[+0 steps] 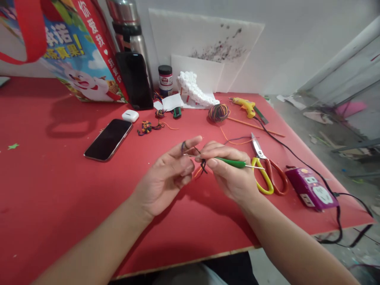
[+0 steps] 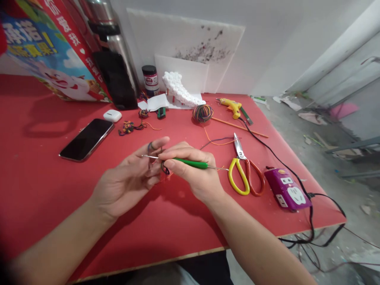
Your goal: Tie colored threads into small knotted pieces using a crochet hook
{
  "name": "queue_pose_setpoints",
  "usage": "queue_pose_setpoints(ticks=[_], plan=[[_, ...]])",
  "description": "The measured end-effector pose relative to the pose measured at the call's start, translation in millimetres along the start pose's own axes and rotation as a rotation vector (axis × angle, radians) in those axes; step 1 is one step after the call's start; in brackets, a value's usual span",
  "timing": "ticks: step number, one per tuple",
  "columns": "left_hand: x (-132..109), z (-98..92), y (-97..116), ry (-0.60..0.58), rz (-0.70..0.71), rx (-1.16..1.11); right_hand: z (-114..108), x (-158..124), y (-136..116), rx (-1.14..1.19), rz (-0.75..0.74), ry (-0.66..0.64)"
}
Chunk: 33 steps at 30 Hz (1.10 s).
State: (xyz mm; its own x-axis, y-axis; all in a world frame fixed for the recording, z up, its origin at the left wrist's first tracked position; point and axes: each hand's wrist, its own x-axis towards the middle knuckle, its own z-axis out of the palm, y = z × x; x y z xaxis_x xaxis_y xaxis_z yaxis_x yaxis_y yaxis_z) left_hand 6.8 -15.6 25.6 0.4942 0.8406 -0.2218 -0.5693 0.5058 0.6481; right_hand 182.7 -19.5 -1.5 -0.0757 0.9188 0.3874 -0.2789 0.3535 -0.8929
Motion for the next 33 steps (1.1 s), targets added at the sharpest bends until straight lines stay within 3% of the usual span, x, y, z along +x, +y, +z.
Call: queue_pose_setpoints(ticks=[5,13,18,23,29,33], plan=[[-1,1.2,-4,0.029,0.022,0.096,-3,1,6,-0.139,-0.111,-0.020],[1,3.8,-4,0.047,0.072,0.200,-2,0,11,-0.102,-0.098,-0.060],[-2,3.4,-3,0.071,0.212,0.394,-2,-4,11,-0.066,-0.033,-0.043],[-6,6.1,-1,0.091,0.311,0.596,1,-3,8,-0.136,-0.122,-0.044],[-8,8.9,-1,0.073,0.334,0.644,6,-2,-4,-0.287,-0.198,-0.047],[-11,10.1,0,0.062,0.335,0.676,6,-5,-3,-0.238,-0.183,-0.046]])
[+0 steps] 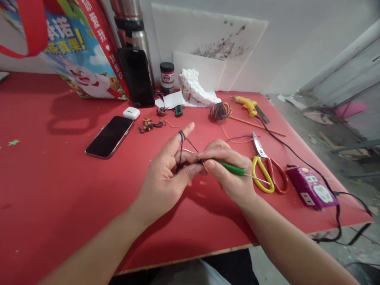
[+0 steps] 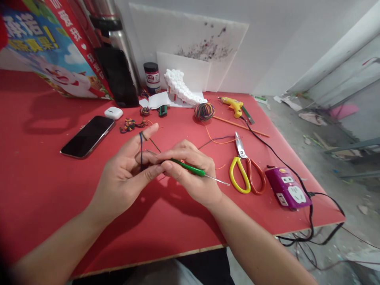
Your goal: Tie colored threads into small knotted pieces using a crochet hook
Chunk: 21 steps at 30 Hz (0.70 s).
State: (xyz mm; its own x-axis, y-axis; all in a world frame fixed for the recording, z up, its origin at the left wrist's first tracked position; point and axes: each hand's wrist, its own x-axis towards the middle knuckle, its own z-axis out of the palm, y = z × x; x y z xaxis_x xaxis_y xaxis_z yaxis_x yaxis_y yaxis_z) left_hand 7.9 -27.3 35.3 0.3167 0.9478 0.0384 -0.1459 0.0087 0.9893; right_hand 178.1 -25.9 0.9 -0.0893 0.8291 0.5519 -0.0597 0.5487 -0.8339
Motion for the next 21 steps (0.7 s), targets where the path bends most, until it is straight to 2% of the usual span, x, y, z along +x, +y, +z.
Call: queue_pose_setpoints(ticks=[7,12,21], plan=[[-4.3,1.7,4.8,0.046,-0.002,-0.017,0.8,-3.4,9.8,0.107,0.128,0.122],[-4.3,2.9,3.1,0.065,-0.012,-0.101,3.7,-3.1,6.7,0.159,0.182,0.121],[-4.7,2.4,0.3,0.010,0.056,0.005,5.8,-2.1,6.2,0.290,0.304,0.097]])
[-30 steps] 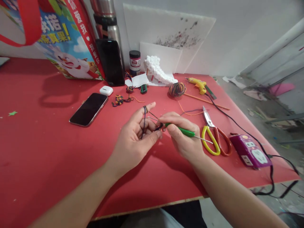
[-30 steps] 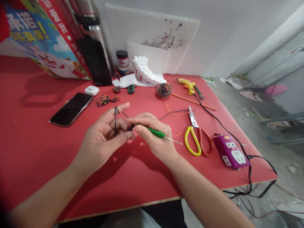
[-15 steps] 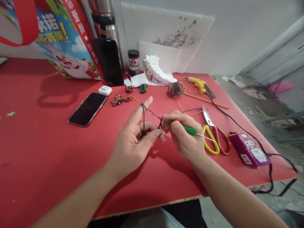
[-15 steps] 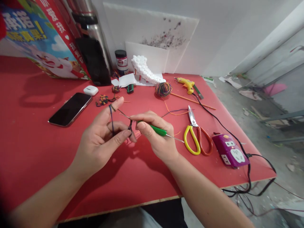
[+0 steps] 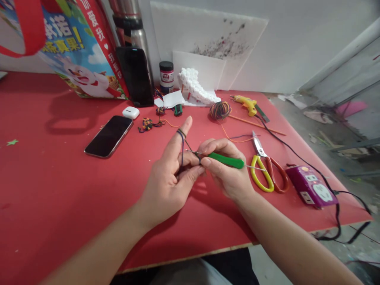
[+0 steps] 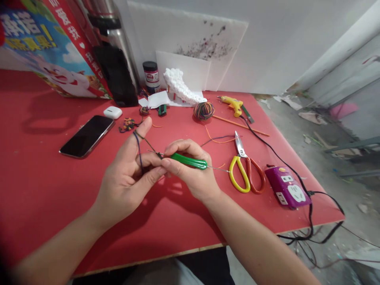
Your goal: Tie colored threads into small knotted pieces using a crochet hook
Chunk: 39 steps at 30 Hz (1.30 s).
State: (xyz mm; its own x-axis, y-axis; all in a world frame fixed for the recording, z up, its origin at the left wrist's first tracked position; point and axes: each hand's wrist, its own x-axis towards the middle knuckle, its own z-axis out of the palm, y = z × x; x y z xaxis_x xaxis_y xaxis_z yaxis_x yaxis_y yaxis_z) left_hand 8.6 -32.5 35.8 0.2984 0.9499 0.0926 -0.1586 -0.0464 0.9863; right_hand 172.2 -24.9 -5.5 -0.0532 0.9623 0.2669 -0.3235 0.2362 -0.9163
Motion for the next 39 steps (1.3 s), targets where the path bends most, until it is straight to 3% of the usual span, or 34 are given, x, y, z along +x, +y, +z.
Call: queue_pose_setpoints(ticks=[4,7,15,21,25,39], plan=[[-1,0.2,-1,0.010,0.013,0.004,0,0,-2,0.019,0.006,0.005],[-1,1.4,-1,0.086,0.009,-0.060,1,0,-3,0.059,-0.006,0.023],[8,-0.1,-2,0.220,-0.004,-0.159,7,3,-2,0.063,0.025,0.200],[14,-0.2,-6,0.126,-0.193,-0.514,6,2,0,0.075,0.025,0.197],[15,-1.8,-6,0.032,-0.304,-0.595,5,1,2,0.055,-0.001,0.180],[11,-0.4,-8,0.089,-0.170,-0.426,6,-6,3,-0.094,-0.108,0.010]])
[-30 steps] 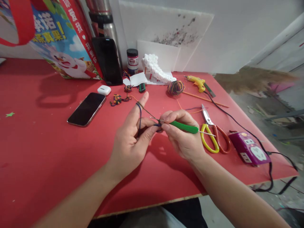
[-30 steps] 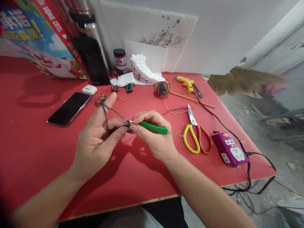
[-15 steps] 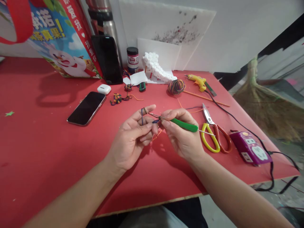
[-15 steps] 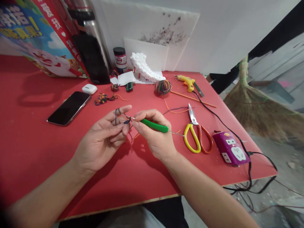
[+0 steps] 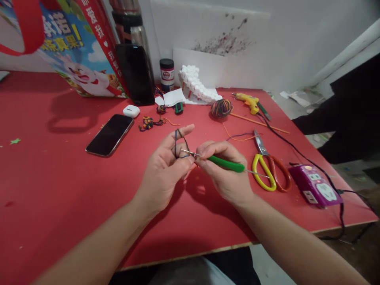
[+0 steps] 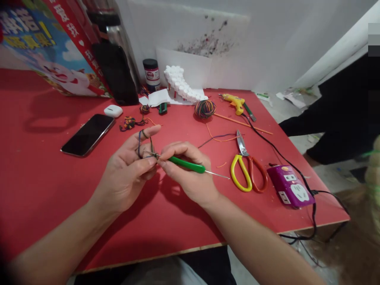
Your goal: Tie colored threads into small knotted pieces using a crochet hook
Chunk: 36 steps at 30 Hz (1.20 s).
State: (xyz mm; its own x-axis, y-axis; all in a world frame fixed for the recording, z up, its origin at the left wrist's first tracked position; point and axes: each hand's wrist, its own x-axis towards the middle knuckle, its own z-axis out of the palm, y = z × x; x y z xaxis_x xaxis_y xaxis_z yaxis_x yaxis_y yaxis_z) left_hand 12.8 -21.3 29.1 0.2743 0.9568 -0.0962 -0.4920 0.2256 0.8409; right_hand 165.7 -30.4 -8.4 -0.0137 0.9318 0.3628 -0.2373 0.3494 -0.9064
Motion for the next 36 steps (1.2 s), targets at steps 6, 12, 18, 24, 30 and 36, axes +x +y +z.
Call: queue_pose_setpoints(ticks=[6,12,18,24,30,36], plan=[[2,-4.0,-2,-0.020,0.005,0.047,0,0,-2,-0.040,-0.025,0.020],[2,-2.9,0,-0.034,0.083,0.093,1,2,-6,-0.102,-0.051,-0.009],[4,-5.9,-2,-0.060,0.106,0.075,4,2,-7,-0.045,-0.065,0.055],[7,-8.8,-6,-0.070,0.047,0.028,2,1,-2,0.060,-0.060,0.052],[4,-6.9,-4,-0.100,0.025,0.018,-2,1,3,0.080,-0.046,0.090],[4,-10.2,-4,-0.068,0.134,0.090,-1,2,3,0.048,-0.030,0.090]])
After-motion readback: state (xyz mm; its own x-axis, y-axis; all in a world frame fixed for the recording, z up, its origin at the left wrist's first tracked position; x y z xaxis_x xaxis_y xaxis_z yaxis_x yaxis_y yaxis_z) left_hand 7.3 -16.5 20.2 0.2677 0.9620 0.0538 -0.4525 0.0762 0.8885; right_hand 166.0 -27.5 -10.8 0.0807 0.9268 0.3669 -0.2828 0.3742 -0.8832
